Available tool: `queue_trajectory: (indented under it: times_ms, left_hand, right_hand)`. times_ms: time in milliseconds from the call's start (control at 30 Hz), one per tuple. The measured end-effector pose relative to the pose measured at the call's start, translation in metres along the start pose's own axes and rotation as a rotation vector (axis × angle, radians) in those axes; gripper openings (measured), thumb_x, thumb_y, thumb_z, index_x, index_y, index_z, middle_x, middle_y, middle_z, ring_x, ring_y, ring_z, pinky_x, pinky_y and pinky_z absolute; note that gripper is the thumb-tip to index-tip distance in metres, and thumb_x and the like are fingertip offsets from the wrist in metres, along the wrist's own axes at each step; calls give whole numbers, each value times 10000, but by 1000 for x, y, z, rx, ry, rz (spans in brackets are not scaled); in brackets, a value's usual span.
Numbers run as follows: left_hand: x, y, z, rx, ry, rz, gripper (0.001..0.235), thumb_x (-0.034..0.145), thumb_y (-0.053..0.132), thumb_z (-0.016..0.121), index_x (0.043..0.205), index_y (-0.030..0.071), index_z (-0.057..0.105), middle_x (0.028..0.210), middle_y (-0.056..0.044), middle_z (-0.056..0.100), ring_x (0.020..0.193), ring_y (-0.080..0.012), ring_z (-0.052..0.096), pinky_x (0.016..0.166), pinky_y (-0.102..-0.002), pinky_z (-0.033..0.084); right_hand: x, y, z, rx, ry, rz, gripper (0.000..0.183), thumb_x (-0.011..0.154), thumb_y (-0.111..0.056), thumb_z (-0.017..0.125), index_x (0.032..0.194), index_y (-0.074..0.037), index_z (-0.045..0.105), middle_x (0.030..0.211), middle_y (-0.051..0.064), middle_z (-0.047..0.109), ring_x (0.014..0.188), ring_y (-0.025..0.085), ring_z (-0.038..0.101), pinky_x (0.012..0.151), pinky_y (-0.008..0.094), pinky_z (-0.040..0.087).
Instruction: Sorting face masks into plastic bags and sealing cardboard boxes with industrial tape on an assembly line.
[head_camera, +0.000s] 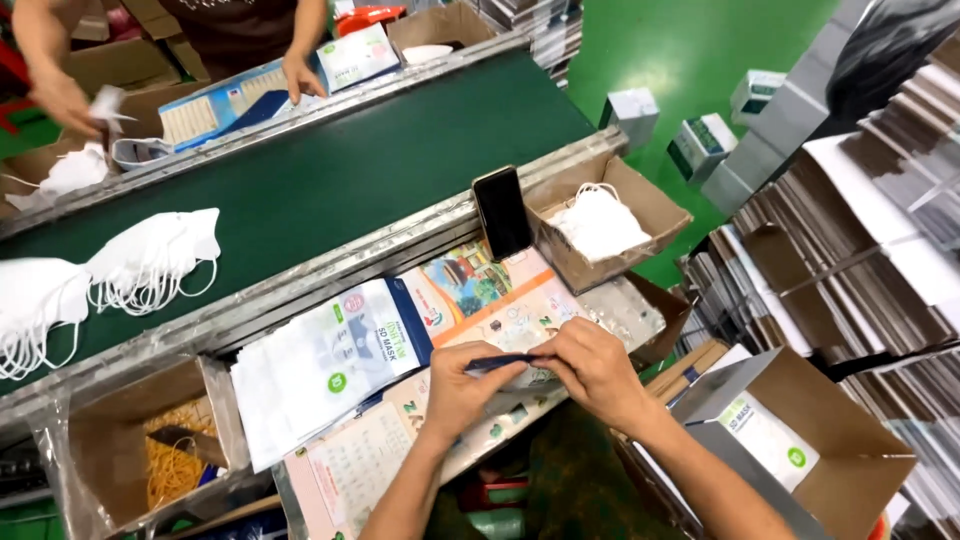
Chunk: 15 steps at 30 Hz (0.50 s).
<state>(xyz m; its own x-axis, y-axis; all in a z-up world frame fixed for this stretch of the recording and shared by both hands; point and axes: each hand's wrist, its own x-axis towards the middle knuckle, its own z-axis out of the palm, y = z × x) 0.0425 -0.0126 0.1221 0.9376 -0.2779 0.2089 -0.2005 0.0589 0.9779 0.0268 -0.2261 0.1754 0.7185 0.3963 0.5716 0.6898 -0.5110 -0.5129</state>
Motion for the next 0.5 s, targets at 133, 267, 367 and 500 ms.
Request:
queue_trajectory:
  times_ms: [133,267,367,500]
  left_hand:
    - [10,5,11,152,175,110,97,834,45,850,792,-21,792,642,-59,710,570,-82,588,522,-250,427]
    - [42,-13,6,148,291,124,101,819,47,820,862,-36,782,721,-71,763,624,-88,667,553,-240,506]
    - [70,-41,-7,-177,380,-421,171,830,91,795,887,-63,750,734,-134,769,557,-207,706,495,-322,526]
    - [94,-85,-15,-595,605,-272,285,854,92,778,1056,-86,685,962,-159,758,779,-223,748,704,-348,623]
  right_hand:
    - [4,29,15,-122,15,9,144,839,-88,764,901,-40,643,787,109,577,762,310,603,661,419,474]
    - [38,72,-3,-150,-80,19,218,822,-143,798,932,-37,642,830,137,589,798,337,599,687,439,479]
    - [78,133,-38,2,-13,52,579,760,-139,796,1257,62,577,1175,251,612,1084,418,604,884,472,500]
    - [86,289,-50,-433,-241,568,493,927,-334,731,1259,21,655,1204,243,692,1085,386,675,924,453,533]
